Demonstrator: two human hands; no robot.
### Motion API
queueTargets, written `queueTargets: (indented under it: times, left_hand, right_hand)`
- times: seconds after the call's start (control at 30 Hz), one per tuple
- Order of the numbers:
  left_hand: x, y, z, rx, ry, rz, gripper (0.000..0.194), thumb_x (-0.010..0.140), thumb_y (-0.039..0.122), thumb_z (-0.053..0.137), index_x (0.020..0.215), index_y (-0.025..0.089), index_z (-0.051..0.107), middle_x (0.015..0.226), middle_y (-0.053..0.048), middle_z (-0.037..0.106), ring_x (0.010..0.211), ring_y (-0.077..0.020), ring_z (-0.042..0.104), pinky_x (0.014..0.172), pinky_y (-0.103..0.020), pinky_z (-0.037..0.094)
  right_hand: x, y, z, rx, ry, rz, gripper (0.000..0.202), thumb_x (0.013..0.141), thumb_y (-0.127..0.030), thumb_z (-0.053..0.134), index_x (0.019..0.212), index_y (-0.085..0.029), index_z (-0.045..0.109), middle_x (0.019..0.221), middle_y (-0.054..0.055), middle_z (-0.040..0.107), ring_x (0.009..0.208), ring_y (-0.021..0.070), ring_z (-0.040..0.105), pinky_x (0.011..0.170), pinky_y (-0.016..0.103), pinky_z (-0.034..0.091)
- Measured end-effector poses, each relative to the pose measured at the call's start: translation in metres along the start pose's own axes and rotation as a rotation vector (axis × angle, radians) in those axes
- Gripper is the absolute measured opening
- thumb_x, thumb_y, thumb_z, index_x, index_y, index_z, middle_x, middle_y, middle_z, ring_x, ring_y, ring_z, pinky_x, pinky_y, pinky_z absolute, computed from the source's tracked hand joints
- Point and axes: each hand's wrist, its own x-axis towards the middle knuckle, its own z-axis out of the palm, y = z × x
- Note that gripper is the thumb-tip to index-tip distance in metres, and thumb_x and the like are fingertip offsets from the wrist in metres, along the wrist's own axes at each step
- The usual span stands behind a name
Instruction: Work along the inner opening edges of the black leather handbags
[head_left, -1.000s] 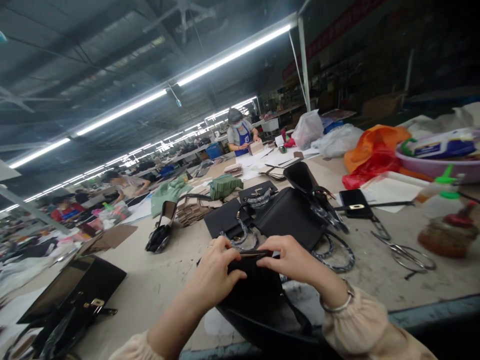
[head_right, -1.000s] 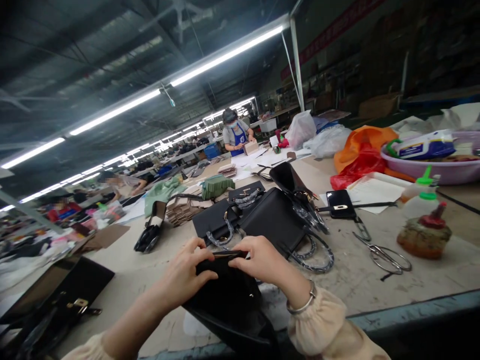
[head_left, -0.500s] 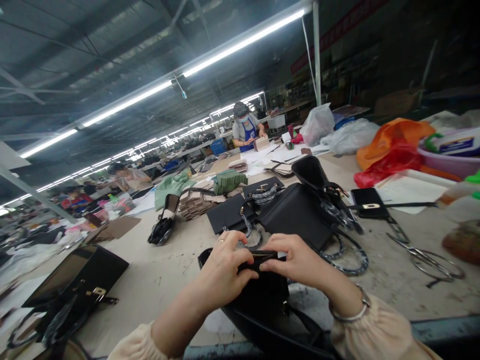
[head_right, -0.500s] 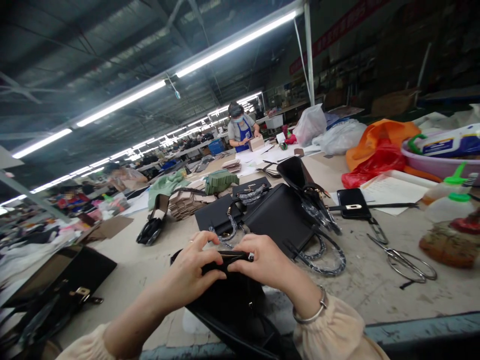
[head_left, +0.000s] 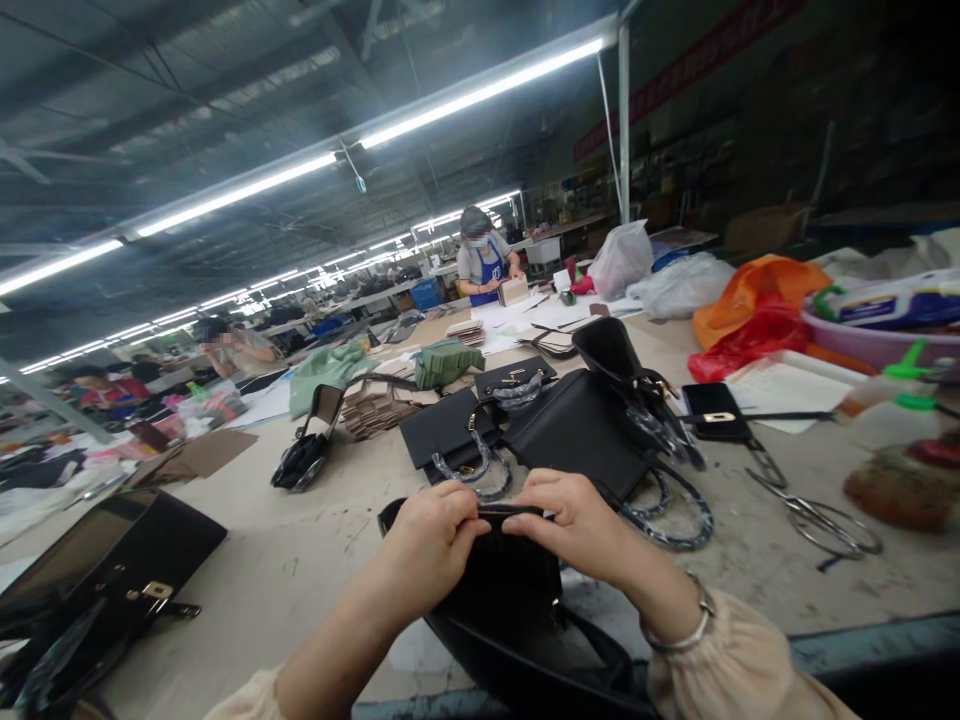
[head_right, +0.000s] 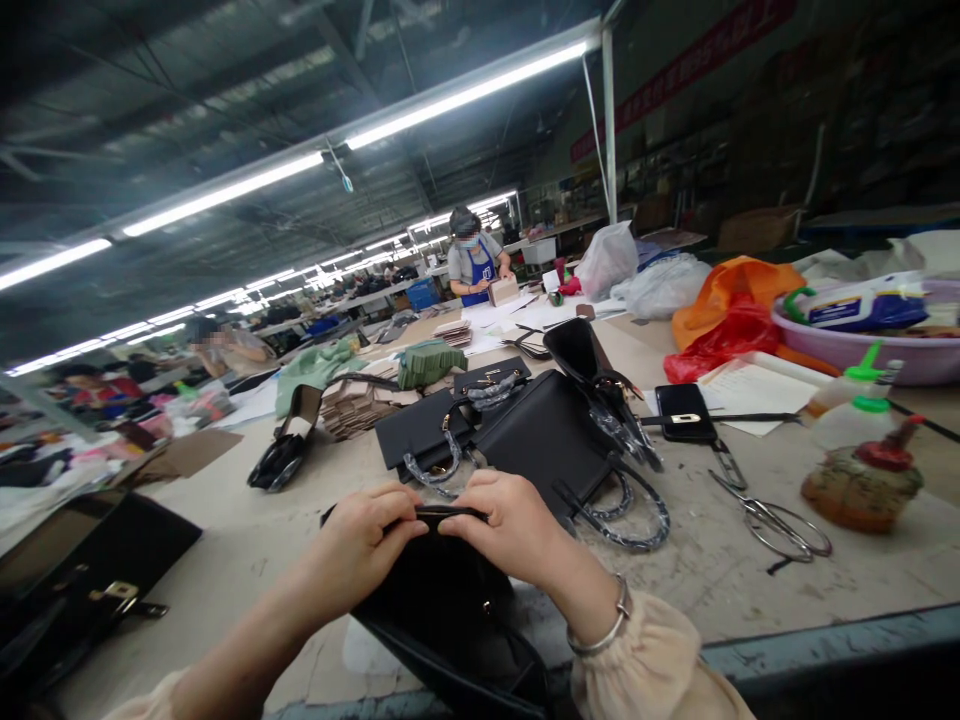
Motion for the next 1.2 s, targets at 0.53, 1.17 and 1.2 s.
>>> queueTargets:
  times: [0.53, 1.17, 1.2]
  left_hand:
    - [-0.002, -0.004, 0.000, 0.006, 0.031, -0.036, 0.015, 0.084, 0.020, 0.054, 0.070, 0.018, 0.059, 0.077, -0.002, 0.060, 0.074, -0.0143, 0.057, 0.068, -0.025, 0.042]
    - [-0.002, -0.007, 0.003, 0.010, 0.077, -0.046, 0.015, 0.083, 0.016, 0.053, 0.070, 0.017, 0.060, 0.078, -0.003, 0.060, 0.075, -0.0146, 0.058, 0.069, -0.025, 0.044]
    - [-0.002, -0.007, 0.003, 0.007, 0.081, -0.047, 0.015, 0.083, 0.016, 0.053, 0.070, 0.017, 0.060, 0.079, -0.003, 0.060, 0.075, -0.0144, 0.058, 0.069, -0.025, 0.044]
  right_hand:
    - [-0.001, -0.005, -0.004, -0.091, -0.042, -0.109, 0.031, 0.092, -0.032, 0.046, 0.076, -0.020, 0.069, 0.070, 0.002, 0.060, 0.072, 0.0137, 0.056, 0.066, 0.024, 0.042]
    - [0.003, -0.011, 0.011, -0.002, 0.006, 0.017, 0.018, 0.078, -0.032, 0.067, 0.095, -0.025, 0.069, 0.090, 0.003, 0.065, 0.084, 0.0172, 0.059, 0.075, 0.028, 0.047]
    - [0.003, -0.010, 0.012, -0.005, 0.010, 0.019, 0.016, 0.079, -0.031, 0.066, 0.093, -0.025, 0.069, 0.088, 0.003, 0.065, 0.083, 0.0168, 0.059, 0.073, 0.027, 0.047]
